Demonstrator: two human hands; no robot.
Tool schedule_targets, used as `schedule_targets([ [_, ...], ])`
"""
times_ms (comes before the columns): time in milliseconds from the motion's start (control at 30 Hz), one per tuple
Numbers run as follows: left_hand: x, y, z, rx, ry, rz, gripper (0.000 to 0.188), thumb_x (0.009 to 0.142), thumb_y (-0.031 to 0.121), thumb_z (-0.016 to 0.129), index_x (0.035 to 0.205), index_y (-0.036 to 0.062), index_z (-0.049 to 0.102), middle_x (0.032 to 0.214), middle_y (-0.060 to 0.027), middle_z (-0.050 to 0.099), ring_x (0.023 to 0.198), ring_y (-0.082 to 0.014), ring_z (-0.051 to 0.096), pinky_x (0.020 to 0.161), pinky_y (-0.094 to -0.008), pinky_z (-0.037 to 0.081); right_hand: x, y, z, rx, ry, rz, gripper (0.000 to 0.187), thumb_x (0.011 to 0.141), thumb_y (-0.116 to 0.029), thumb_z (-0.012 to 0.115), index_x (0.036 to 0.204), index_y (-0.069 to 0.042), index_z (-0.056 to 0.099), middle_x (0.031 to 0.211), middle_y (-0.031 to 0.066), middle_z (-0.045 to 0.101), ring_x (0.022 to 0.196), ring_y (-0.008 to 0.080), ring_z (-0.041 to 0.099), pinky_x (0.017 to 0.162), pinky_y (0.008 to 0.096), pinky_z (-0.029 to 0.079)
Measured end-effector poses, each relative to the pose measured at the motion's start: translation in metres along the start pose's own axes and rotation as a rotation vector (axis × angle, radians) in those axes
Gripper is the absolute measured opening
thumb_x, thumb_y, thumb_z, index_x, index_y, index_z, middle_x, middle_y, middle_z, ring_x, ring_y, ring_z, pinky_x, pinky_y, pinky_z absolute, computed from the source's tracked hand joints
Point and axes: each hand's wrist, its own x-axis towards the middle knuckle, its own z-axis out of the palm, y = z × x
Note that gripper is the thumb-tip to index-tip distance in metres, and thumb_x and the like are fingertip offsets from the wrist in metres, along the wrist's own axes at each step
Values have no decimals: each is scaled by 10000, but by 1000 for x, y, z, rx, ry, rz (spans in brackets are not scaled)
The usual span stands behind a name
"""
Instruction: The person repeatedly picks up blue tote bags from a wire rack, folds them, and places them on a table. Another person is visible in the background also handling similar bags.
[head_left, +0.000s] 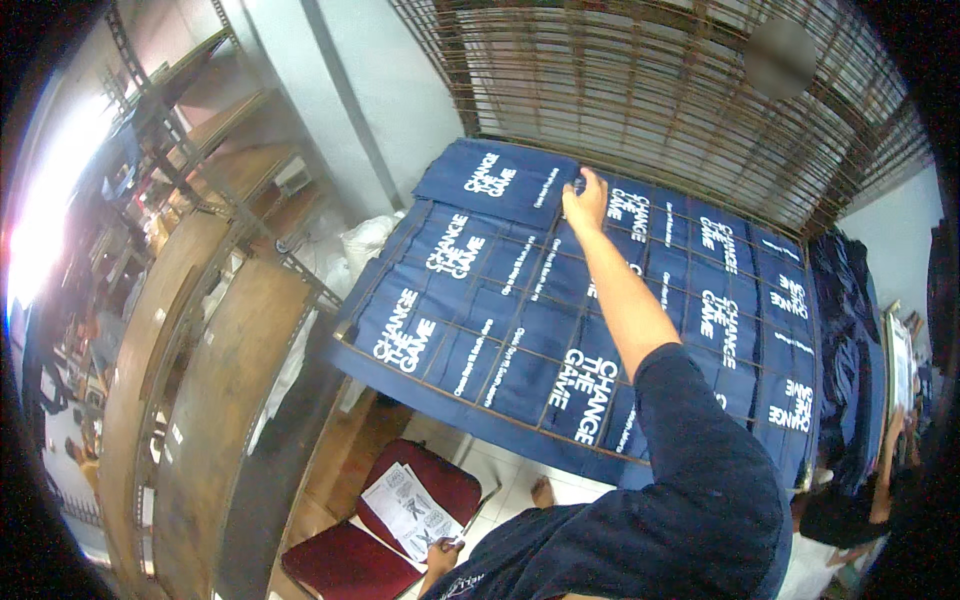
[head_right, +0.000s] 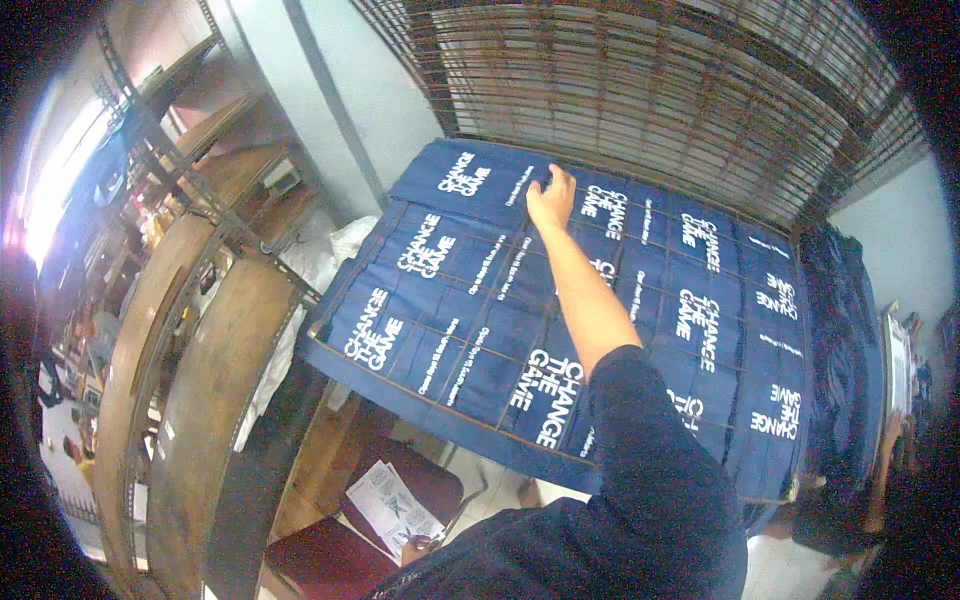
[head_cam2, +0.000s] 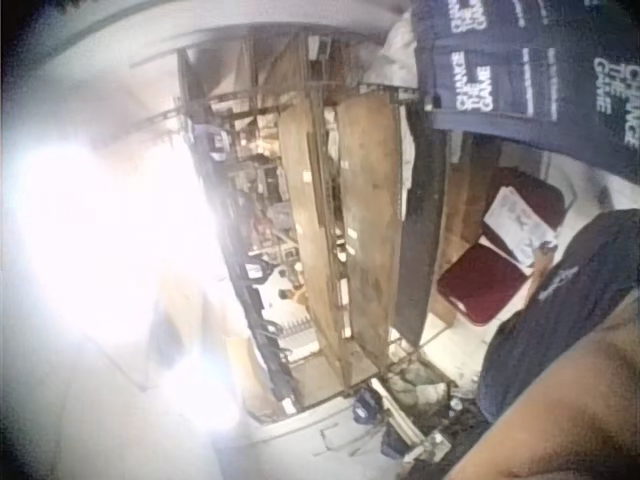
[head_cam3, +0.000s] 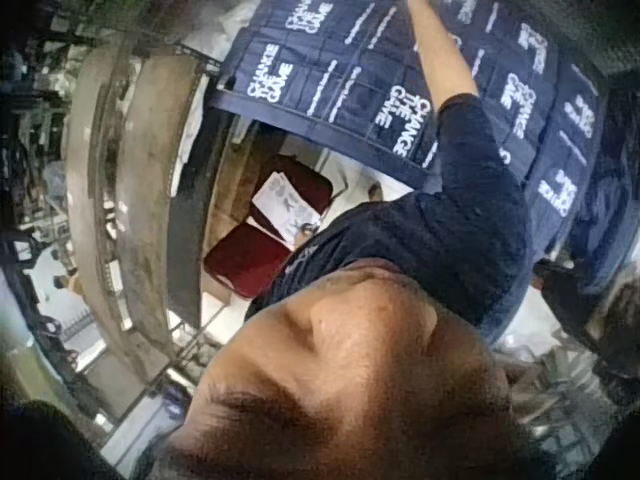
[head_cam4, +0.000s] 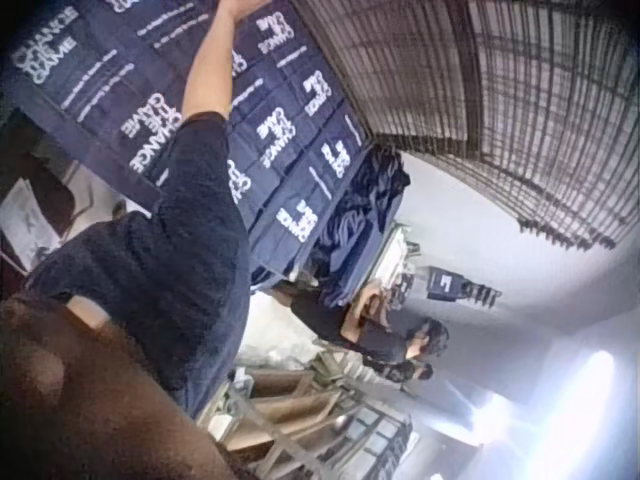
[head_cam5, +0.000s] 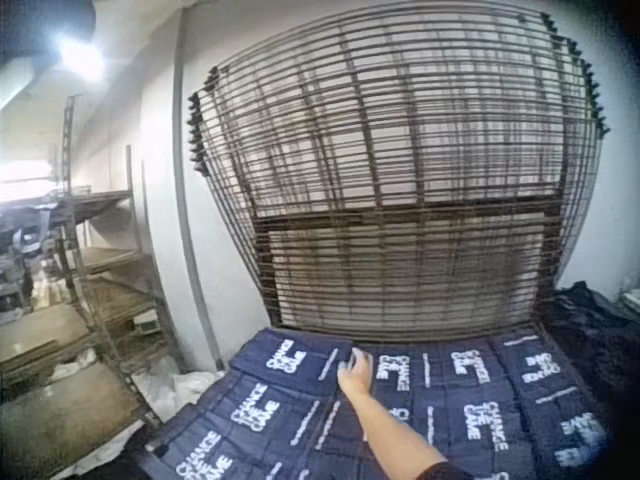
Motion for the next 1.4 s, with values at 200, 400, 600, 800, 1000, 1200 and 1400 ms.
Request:
schedule_targets([
  [200, 46, -21, 27, 202, -238, 21, 444, 741, 376, 733, 989, 18, 645, 836, -132, 681, 767, -200, 644, 701, -326, 498, 53, 19, -191, 272, 64, 11, 535, 757, -191, 699, 1242, -65, 509, 1001, 141, 650, 867, 239, 638, 817, 368, 490],
  [400, 90, 3, 51, 377, -352, 213, 422, 757, 364, 714, 991, 20, 645, 829, -134, 678, 752, -199, 643, 687, -324, 496, 33, 43, -459, 380, 283, 161, 536, 814, -164, 672, 1296, -59, 462, 993, 123, 644, 811, 151, 624, 687, 284, 486],
  [600, 95, 68, 91, 509, -396, 335, 401, 773, 353, 696, 993, 22, 645, 822, -136, 676, 737, -197, 642, 673, -322, 494, -95, 120, -711, 443, 811, 335, 384, 871, -214, 590, 1237, -119, 520, 1009, 97, 641, 840, 190, 631, 675, 307, 498],
  [800, 46, 137, 134, 631, -604, 831, 342, 812, 306, 644, 1024, 38, 644, 894, -160, 665, 724, -214, 643, 656, -336, 496, -194, 251, -836, 836, 1009, 614, 842, 809, -554, 587, 1413, -60, 269, 1343, 174, 437, 1138, 289, 512, 883, 414, 440],
  [1000, 17, 137, 143, 535, -532, 958, 312, 825, 336, 613, 1012, 89, 659, 816, -135, 668, 746, -257, 652, 677, -362, 501, -200, 311, -861, 1214, 1016, 544, 1083, 731, -725, 554, 1445, -28, 131, 1416, 237, 309, 1238, 370, 424, 1015, 488, 358],
  [1200, -42, 104, 131, 565, -258, 690, 285, 837, 307, 593, 949, 51, 651, 777, -122, 662, 725, -233, 650, 641, -342, 499, -172, 336, -848, 1200, 1108, 609, 616, 824, -386, 631, 1279, -41, 400, 1234, 204, 456, 1080, 384, 509, 855, 508, 492],
  [1400, -180, 195, 138, 47, -223, 887, 133, 818, 111, 645, 850, -17, 634, 753, -87, 646, 695, -127, 605, 607, -265, 474, -137, 342, -865, 829, 1266, 508, 204, 857, -27, 501, 987, 130, 497, 949, 160, 600, 756, 293, 652, 598, 330, 587],
])
